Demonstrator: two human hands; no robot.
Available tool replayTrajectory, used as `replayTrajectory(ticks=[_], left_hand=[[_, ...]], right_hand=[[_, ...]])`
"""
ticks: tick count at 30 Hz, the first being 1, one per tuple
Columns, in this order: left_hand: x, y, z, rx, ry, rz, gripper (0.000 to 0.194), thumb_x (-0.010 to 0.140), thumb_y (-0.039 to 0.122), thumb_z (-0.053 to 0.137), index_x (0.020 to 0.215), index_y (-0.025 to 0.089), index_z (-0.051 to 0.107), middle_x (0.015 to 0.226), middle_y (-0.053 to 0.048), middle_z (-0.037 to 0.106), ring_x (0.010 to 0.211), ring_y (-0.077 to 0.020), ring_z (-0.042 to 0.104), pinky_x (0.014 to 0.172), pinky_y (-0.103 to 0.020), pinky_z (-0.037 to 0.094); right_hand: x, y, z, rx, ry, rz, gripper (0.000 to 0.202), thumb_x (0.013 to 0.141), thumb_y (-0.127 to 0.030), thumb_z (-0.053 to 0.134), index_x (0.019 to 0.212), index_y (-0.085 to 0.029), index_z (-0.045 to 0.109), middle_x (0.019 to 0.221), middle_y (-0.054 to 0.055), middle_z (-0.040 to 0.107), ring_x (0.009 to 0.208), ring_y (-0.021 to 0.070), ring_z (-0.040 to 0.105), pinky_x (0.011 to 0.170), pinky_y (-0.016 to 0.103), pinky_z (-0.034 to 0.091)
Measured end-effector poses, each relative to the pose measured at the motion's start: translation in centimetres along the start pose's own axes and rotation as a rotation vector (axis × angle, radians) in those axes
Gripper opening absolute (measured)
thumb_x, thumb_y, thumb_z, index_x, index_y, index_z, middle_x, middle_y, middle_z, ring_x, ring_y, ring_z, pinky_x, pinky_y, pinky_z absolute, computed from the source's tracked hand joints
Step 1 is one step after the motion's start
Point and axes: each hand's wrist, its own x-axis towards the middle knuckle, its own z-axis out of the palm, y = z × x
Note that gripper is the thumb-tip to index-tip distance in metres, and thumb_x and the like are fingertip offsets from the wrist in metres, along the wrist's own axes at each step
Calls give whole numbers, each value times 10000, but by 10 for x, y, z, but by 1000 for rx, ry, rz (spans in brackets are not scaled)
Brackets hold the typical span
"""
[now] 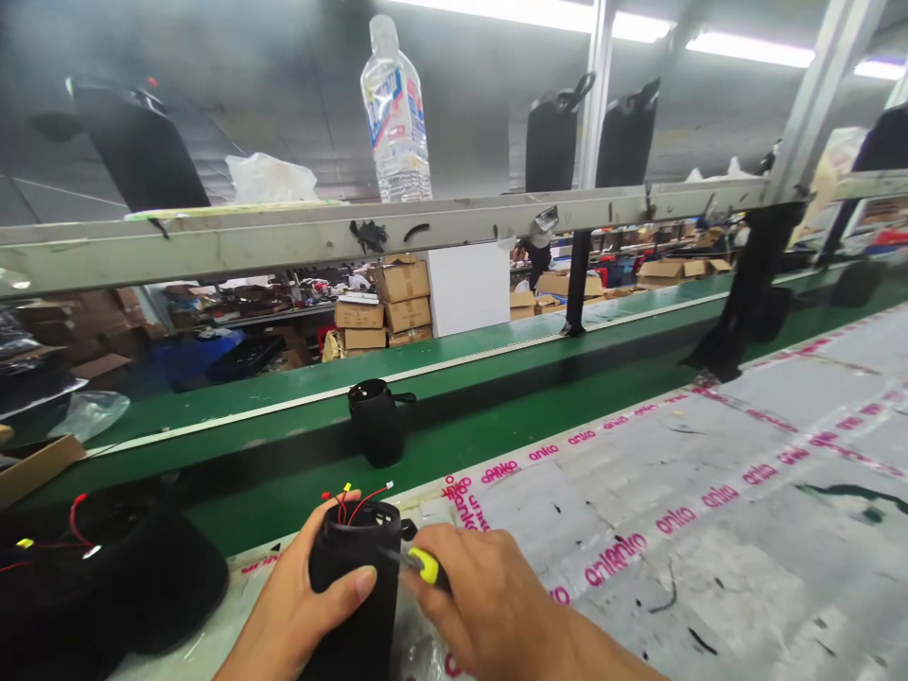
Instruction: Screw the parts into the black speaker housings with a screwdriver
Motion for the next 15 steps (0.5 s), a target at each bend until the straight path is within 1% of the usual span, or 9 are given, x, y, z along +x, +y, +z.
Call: replayTrajectory(ticks=[1, 2, 3, 7, 10, 13, 15], left_hand=[[0, 0, -2, -34, -16, -9, 670, 681, 517, 761, 1250, 219, 568, 1158, -51, 761, 1139, -331, 670, 966, -402, 506], [1, 0, -4, -55, -21, -19, 680, 685, 532, 772, 1256, 225, 567, 1166, -45, 759, 1148, -325, 666, 966, -387, 505], [1, -1, -5, -68, -20, -33, 695, 686, 533, 782, 1268, 227, 558, 1172, -42, 757, 1146, -320, 667, 971, -381, 502], [3, -6, -7, -87, -31, -56, 752, 695, 556, 794, 1311, 234, 508, 1215, -52, 737, 1143, -321, 670, 986, -397, 489], [3, -9, -7, -94, -45, -78, 728, 734, 591, 765, 1321, 239, 516, 1254, -71, 722, 1180, -344, 653, 1025, -445, 473], [3, -8, -7, -66, -16, -104, 677, 813, 624, 681, 1354, 247, 530, 1370, -86, 668, 1294, -346, 584, 1143, -498, 380], [2, -6, -8, -42, 52, -133, 671, 846, 644, 632, 1385, 256, 533, 1464, -84, 605, 1402, -338, 489, 1204, -504, 309]], right_hand=[[-1, 0, -1, 28, 64, -5, 140, 1086, -301, 378, 1083, -239, 504, 842, -18, 694, 689, 160, 684, 641, 286, 484], [-3, 1, -2, 46, 93, -3, 172, 1099, -332, 357, 1088, -240, 502, 827, -21, 687, 674, 154, 680, 638, 279, 484], [-4, 1, -2, 60, 92, 8, 186, 1104, -350, 350, 1081, -244, 502, 809, -27, 679, 658, 149, 676, 630, 272, 483], [-14, 7, 8, 101, 53, 113, 190, 1098, -363, 353, 1077, -254, 507, 790, -30, 684, 647, 155, 681, 622, 273, 488], [-21, 12, 21, 135, 45, 148, 178, 1079, -365, 383, 1102, -261, 526, 801, -20, 699, 655, 170, 684, 616, 282, 478], [-22, 12, 28, 176, -9, 191, 173, 1053, -361, 418, 1096, -258, 550, 814, -7, 707, 682, 184, 687, 638, 292, 475], [-20, 8, 28, 210, -73, 233, 179, 1037, -366, 425, 1056, -252, 562, 787, -7, 698, 664, 188, 678, 629, 294, 471]])
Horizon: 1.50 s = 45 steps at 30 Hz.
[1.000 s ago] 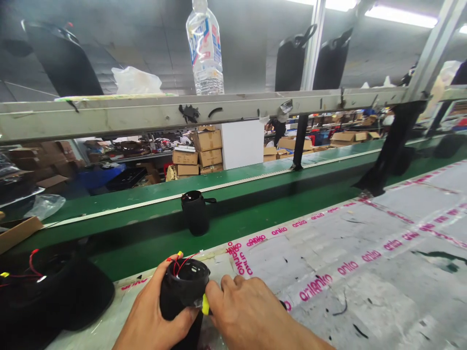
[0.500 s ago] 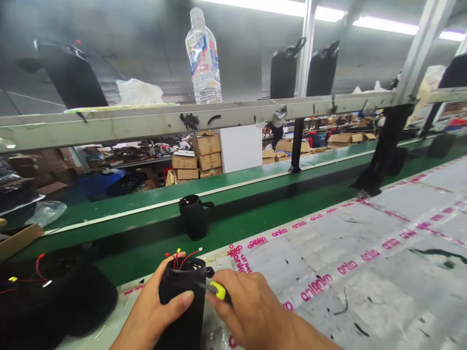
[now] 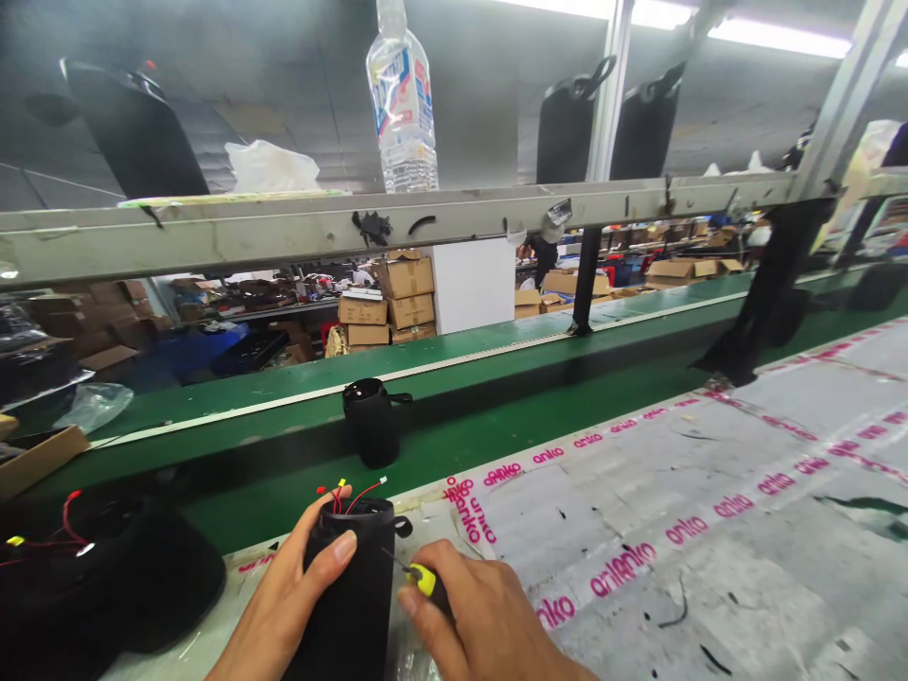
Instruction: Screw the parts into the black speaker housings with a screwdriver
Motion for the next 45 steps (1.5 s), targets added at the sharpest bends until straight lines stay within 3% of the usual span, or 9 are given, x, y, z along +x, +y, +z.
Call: replayTrajectory(ticks=[6, 14, 18, 22, 25, 29, 35, 41, 45], left_hand=[[1, -2, 2, -49, 111, -143, 636, 949, 663, 459, 1454, 278, 495, 1626, -39, 427, 1549, -248, 262, 1284, -460, 110], [-3, -8, 1, -178, 55, -25, 822, 846, 632, 648, 1530, 277, 362, 1562, -87, 503, 1479, -326, 393, 1244, -510, 238], [4, -8, -7, -335, -162, 64, 972, 672, 518, 859, 1472, 178, 425, 1383, -192, 652, 1255, -397, 620, 1053, -502, 490], [10, -15, -11, -495, -385, 41, 987, 639, 519, 888, 1449, 204, 421, 1210, -145, 742, 1155, -349, 679, 1005, -452, 496], [11, -22, -10, -465, -384, 70, 1017, 620, 514, 900, 1461, 242, 397, 1234, -93, 713, 1131, -300, 661, 1002, -408, 472], [10, -23, -7, -426, -336, 27, 907, 670, 511, 858, 1415, 237, 419, 1186, -83, 699, 1056, -289, 658, 928, -408, 480], [4, -8, -1, -212, -217, 112, 842, 654, 438, 848, 1371, 226, 461, 1217, -109, 718, 1134, -344, 639, 1020, -478, 437], [3, -13, 1, -106, -183, 122, 845, 677, 420, 802, 1416, 199, 460, 1284, -144, 682, 1207, -386, 618, 1079, -515, 426], [2, -21, -8, -49, -179, 97, 878, 778, 511, 693, 1540, 219, 370, 1666, -113, 317, 1545, -358, 228, 1254, -513, 184]], right_hand=[[2, -17, 14, 91, -46, 315, 328, 988, -537, 463, 1116, -277, 616, 869, 30, 743, 766, 252, 705, 696, 349, 499], [4, -7, 47, 509, 71, 518, 723, 730, -561, 735, 1333, -209, 545, 1276, 145, 691, 1172, 349, 650, 965, 432, 498], [12, 0, 46, 771, 83, 518, 782, 706, -627, 776, 1316, -194, 550, 1279, 158, 682, 1177, 342, 648, 990, 440, 497], [14, -1, 44, 900, -6, 448, 783, 702, -731, 751, 1254, -202, 580, 1155, 146, 724, 1111, 346, 679, 970, 478, 508], [10, -3, 35, 759, -2, 396, 732, 717, -751, 731, 1208, -224, 597, 1121, 122, 728, 981, 313, 713, 922, 469, 532], [5, -6, 7, 489, 55, 458, 558, 943, -693, 499, 1242, -225, 551, 1034, 100, 725, 525, 168, 615, 544, 338, 533], [13, -10, -28, -22, -103, 70, 204, 1030, -347, 453, 1181, -256, 556, 869, 28, 726, 718, 198, 698, 628, 296, 508], [26, -16, -26, -386, -213, -180, 162, 935, -164, 535, 1087, -222, 544, 858, 25, 730, 696, 235, 735, 539, 298, 481], [27, -16, -21, -398, -185, -160, 87, 949, -183, 534, 1027, -215, 515, 794, 13, 717, 643, 239, 725, 516, 315, 468]])
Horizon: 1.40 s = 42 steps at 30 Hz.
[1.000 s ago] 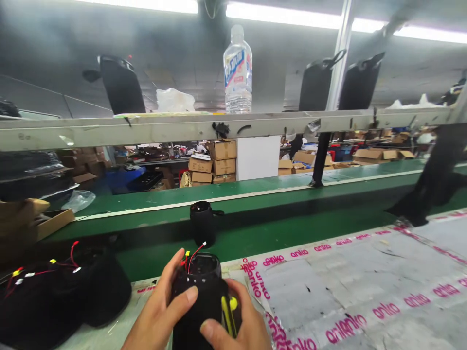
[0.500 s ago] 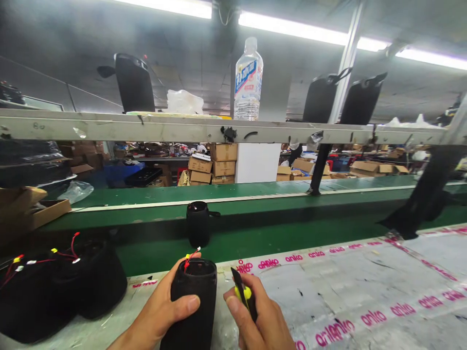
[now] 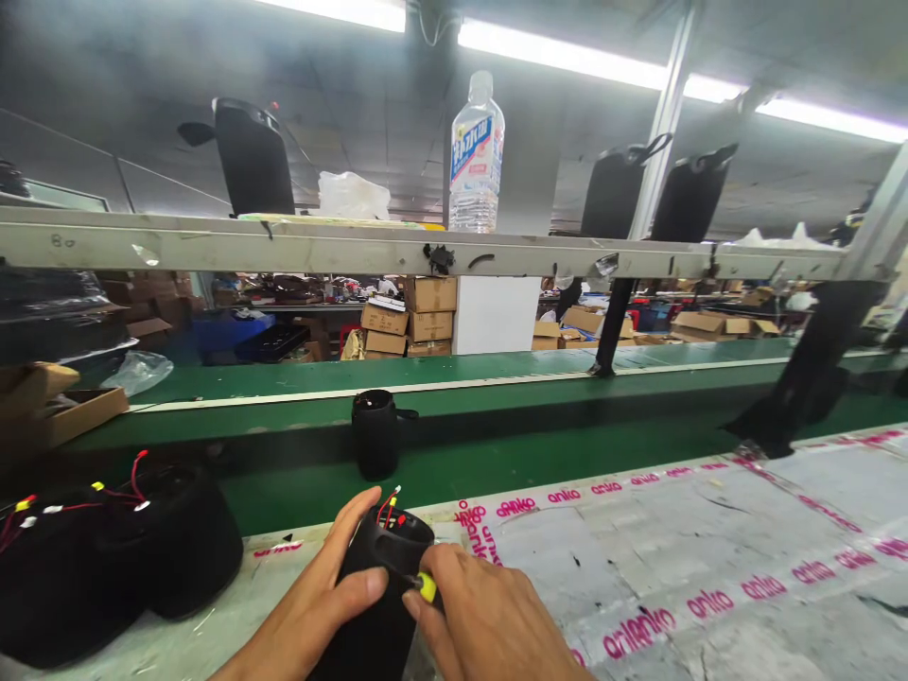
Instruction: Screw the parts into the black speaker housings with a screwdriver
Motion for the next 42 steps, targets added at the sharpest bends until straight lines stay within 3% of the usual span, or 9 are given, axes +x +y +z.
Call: replayTrajectory(ticks=[2, 4, 6, 9, 11, 16, 21, 29, 42], left_hand=[[-2, 1, -3, -83, -24, -86, 925, 810, 512, 658, 1594, 241, 248, 1676, -94, 303, 1550, -317, 234, 1258, -492, 170], [-1, 4, -4, -238, -109, -154, 1019, 761, 503, 730, 1596, 239, 210, 1545, -127, 507, 1418, -332, 465, 1184, -478, 320], [2, 7, -3, -325, -239, -134, 940, 689, 504, 805, 1488, 210, 408, 1311, -127, 678, 1185, -338, 634, 1015, -438, 469], [7, 9, -1, -275, -312, -35, 629, 672, 526, 823, 1163, 179, 638, 1069, -98, 730, 983, -308, 667, 846, -382, 504], [9, 8, 0, -225, -274, -7, 591, 689, 526, 817, 1136, 180, 648, 1062, -94, 734, 980, -301, 662, 860, -380, 496], [3, 9, 4, -201, -177, -16, 766, 665, 500, 842, 1305, 207, 539, 1202, -99, 723, 1112, -321, 637, 959, -411, 470], [-2, 17, 12, -132, -98, 31, 619, 694, 517, 813, 1183, 213, 584, 1125, -73, 745, 1037, -306, 671, 922, -390, 485], [-3, 20, 17, -69, 3, 38, 595, 675, 485, 829, 1164, 241, 594, 1105, -46, 758, 1029, -296, 685, 914, -361, 498], [-4, 26, 20, 7, 61, -5, 623, 648, 483, 809, 1168, 236, 570, 1089, -51, 765, 1046, -303, 673, 891, -366, 524]], right_hand=[[0, 2, 0, 21, 14, -9, 83, 953, -177, 514, 1025, -217, 505, 786, 6, 710, 639, 236, 723, 517, 317, 469], [-1, 4, -2, 35, 12, -19, 102, 955, -170, 503, 1046, -216, 506, 816, 11, 713, 658, 230, 727, 527, 314, 478], [-1, 5, -5, 27, -10, -26, 104, 958, -165, 506, 1048, -217, 512, 833, 13, 712, 671, 225, 728, 528, 307, 480], [-1, 3, -12, -11, -49, -47, 105, 958, -168, 543, 1047, -219, 523, 874, 17, 712, 719, 228, 736, 543, 304, 482], [0, 0, -17, -54, -76, -50, 82, 965, -188, 564, 1033, -221, 530, 877, 17, 710, 736, 238, 739, 544, 312, 477], [2, -8, -24, -180, -117, -46, 90, 999, -276, 594, 961, -229, 527, 801, 8, 689, 635, 244, 710, 485, 343, 423], [0, -8, -22, -255, -146, -87, 129, 1016, -316, 595, 986, -235, 498, 833, 3, 680, 662, 239, 699, 480, 366, 399], [-4, -2, -16, -373, -156, -144, 148, 1024, -326, 574, 997, -241, 455, 827, -5, 639, 652, 236, 661, 455, 369, 324], [-9, -7, -11, -456, -24, -111, 267, 812, -130, 642, 961, -235, 448, 734, 1, 602, 550, 229, 610, 422, 371, 263]])
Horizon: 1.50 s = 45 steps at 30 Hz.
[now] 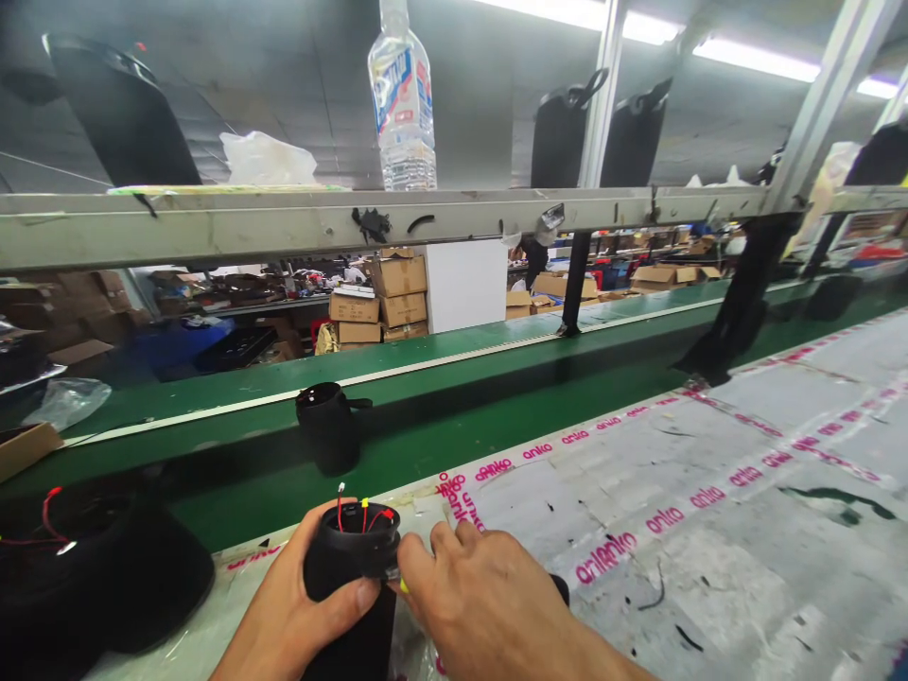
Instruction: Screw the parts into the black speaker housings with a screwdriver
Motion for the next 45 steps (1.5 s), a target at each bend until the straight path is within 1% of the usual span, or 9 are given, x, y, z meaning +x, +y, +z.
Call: replayTrajectory(ticks=[5, 10, 14, 18, 26, 32, 37, 41, 45], left_hand=[[0, 1, -1, 8, -9, -13, 663, 661, 510, 797, 1199, 229, 531, 1126, -58, 755, 1076, -301, 667, 922, -374, 514], [-1, 3, 3, 41, 69, -37, 675, 614, 484, 806, 1178, 215, 550, 1083, -52, 765, 1051, -308, 669, 916, -384, 509], [-1, 2, 4, 28, 98, -32, 665, 598, 480, 810, 1161, 220, 571, 1056, -48, 773, 1035, -315, 682, 859, -372, 528], [-1, 0, 3, 18, 101, -17, 664, 585, 475, 823, 1155, 231, 587, 1042, -46, 780, 1013, -319, 696, 834, -366, 545], [-3, 12, 8, 132, 132, -29, 601, 600, 398, 794, 1136, 217, 590, 1029, -66, 767, 999, -320, 686, 892, -392, 498], [-4, 9, 7, 184, 103, -20, 650, 589, 405, 800, 1165, 222, 560, 1030, -82, 756, 965, -352, 691, 915, -468, 463], [0, -1, -1, 89, 20, 18, 693, 597, 481, 828, 1192, 235, 572, 1075, -60, 765, 1010, -331, 691, 885, -393, 495], [4, -7, -10, -23, -70, -40, 828, 625, 540, 823, 1322, 247, 488, 1187, -62, 747, 1112, -326, 662, 901, -371, 507], [7, -10, -17, -134, -155, -67, 884, 628, 536, 834, 1372, 224, 472, 1227, -76, 737, 1129, -321, 662, 1019, -388, 459]], right_hand=[[2, -2, -1, -12, 10, 31, 313, 765, -99, 615, 993, -222, 439, 726, 11, 589, 563, 245, 618, 439, 362, 266], [0, -1, 2, 23, 58, 55, 306, 778, -110, 603, 992, -235, 424, 731, 1, 583, 550, 236, 604, 447, 353, 255], [-2, 1, 4, -1, 59, 60, 317, 785, -116, 610, 1018, -230, 428, 749, 9, 596, 576, 243, 619, 460, 350, 256], [-2, 1, 2, -1, 59, 65, 351, 732, -99, 608, 999, -231, 423, 727, 2, 591, 547, 230, 604, 460, 348, 227], [-3, 1, -3, -42, 55, 20, 387, 668, -78, 571, 1012, -205, 450, 707, 12, 600, 523, 219, 590, 456, 357, 185], [-2, 4, 0, -35, 12, -93, 377, 625, -45, 566, 949, -213, 469, 725, 10, 602, 541, 201, 565, 445, 378, 174], [-1, 2, 8, 4, -2, -51, 262, 782, -104, 638, 967, -207, 482, 745, 3, 598, 552, 209, 575, 444, 385, 192], [2, 1, 11, 65, 7, -73, 198, 874, -152, 650, 948, -220, 480, 782, -2, 613, 587, 209, 592, 443, 383, 229], [4, 4, 21, 204, 126, -58, 120, 1012, -298, 566, 989, -199, 503, 783, 0, 634, 624, 205, 624, 487, 372, 331]])
